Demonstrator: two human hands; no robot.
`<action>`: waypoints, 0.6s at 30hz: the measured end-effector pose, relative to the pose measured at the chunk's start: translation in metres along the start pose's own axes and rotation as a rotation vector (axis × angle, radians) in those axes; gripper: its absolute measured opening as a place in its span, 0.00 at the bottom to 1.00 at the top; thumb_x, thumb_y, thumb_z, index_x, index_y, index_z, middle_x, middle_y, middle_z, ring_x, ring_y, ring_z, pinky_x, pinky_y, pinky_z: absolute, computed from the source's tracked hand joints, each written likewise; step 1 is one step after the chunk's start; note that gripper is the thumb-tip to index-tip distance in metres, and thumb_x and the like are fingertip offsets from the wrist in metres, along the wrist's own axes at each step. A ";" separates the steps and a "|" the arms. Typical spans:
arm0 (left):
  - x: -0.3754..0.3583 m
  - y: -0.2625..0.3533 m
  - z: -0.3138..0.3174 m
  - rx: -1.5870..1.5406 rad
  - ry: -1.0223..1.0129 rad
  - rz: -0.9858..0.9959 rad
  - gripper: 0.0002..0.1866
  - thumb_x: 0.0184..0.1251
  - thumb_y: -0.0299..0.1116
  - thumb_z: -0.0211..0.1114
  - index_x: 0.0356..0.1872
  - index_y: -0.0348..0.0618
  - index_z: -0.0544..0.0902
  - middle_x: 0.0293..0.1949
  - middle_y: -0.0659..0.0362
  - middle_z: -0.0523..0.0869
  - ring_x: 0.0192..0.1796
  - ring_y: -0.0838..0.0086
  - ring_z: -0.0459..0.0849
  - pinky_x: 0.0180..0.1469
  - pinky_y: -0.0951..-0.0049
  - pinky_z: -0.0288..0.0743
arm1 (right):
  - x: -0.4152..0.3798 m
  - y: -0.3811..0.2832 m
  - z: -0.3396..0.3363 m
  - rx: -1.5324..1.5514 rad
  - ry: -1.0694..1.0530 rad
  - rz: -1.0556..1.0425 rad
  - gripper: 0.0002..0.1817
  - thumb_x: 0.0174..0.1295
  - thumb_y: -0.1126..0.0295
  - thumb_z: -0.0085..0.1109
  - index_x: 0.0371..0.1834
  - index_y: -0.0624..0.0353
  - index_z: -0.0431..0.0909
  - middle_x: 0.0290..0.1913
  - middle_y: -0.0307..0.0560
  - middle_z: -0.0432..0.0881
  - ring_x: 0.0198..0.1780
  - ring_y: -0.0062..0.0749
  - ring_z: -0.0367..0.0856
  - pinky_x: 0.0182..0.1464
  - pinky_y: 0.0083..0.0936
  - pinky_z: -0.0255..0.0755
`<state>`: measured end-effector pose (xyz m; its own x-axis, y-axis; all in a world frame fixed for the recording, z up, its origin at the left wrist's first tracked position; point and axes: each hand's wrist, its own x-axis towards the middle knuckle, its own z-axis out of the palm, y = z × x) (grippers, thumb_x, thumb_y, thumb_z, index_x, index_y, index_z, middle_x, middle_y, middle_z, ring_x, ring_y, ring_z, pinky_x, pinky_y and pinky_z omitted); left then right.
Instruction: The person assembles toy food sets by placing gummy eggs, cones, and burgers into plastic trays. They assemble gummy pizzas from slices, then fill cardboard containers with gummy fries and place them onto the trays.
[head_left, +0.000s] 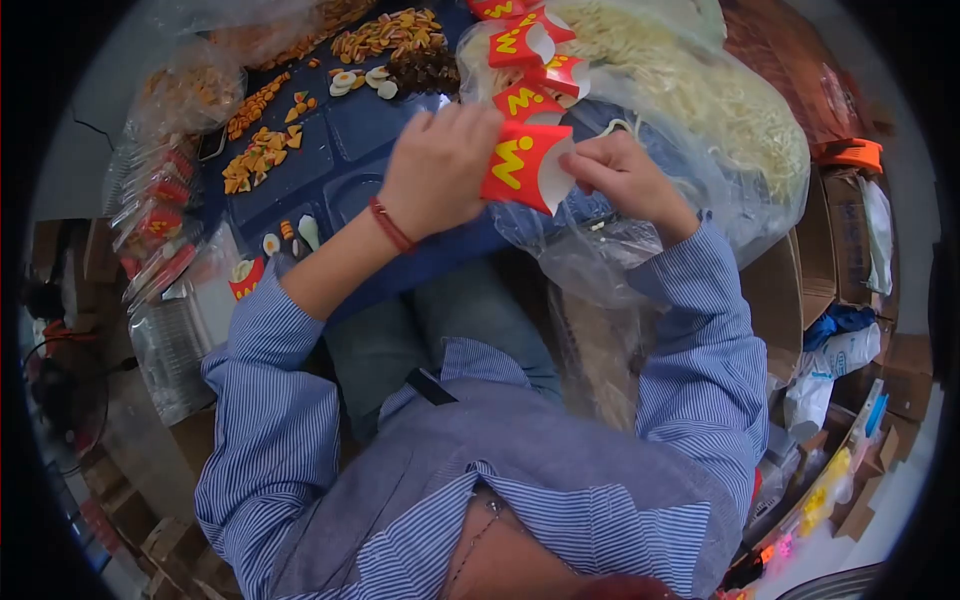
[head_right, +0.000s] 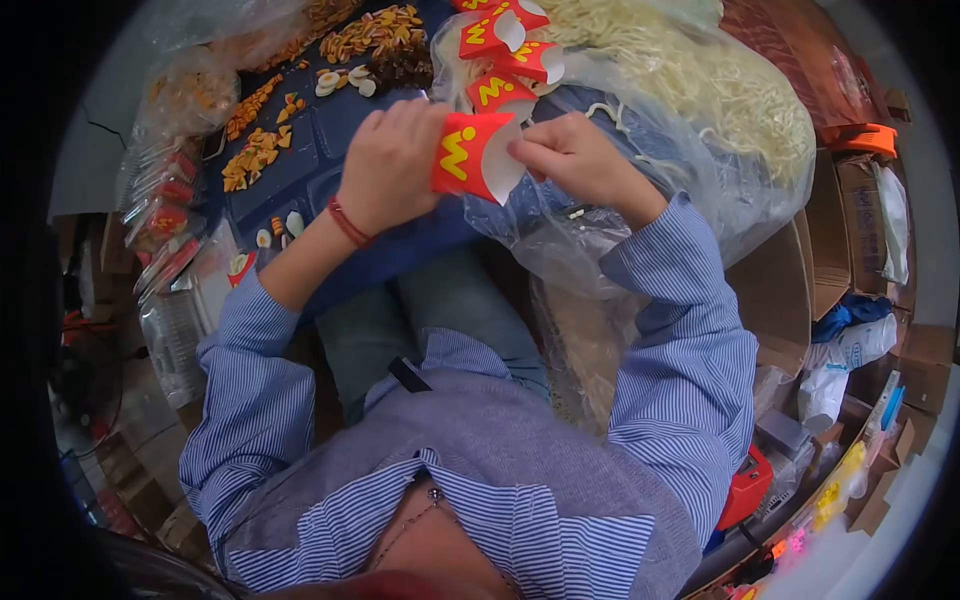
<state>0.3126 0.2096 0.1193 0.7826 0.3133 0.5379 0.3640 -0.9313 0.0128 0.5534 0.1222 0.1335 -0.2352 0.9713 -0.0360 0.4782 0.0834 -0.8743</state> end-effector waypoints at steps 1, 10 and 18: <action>-0.016 -0.016 -0.006 -0.011 -0.035 -0.099 0.29 0.46 0.39 0.74 0.51 0.42 0.74 0.41 0.56 0.79 0.45 0.62 0.80 0.44 0.65 0.72 | 0.000 0.008 -0.009 -0.004 0.000 0.000 0.22 0.69 0.58 0.56 0.22 0.65 0.79 0.16 0.36 0.72 0.20 0.19 0.70 0.25 0.23 0.62; -0.004 -0.006 0.032 -0.289 -0.221 -0.205 0.33 0.48 0.41 0.74 0.56 0.41 0.73 0.46 0.52 0.80 0.50 0.57 0.81 0.48 0.61 0.75 | 0.040 0.045 -0.042 -0.180 -0.158 0.439 0.15 0.68 0.61 0.53 0.41 0.62 0.84 0.26 0.49 0.84 0.28 0.34 0.85 0.31 0.30 0.78; 0.028 -0.007 0.094 -0.156 -0.438 -0.221 0.36 0.49 0.46 0.73 0.62 0.49 0.72 0.50 0.52 0.80 0.55 0.61 0.80 0.54 0.58 0.69 | 0.110 0.163 -0.042 -0.856 0.242 0.060 0.16 0.64 0.68 0.52 0.52 0.61 0.79 0.49 0.63 0.82 0.51 0.62 0.80 0.54 0.43 0.75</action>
<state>0.3791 0.2419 0.0551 0.8458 0.5230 0.1053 0.4911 -0.8404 0.2294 0.6413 0.2518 0.0073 -0.0507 0.9917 0.1181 0.9749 0.0748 -0.2096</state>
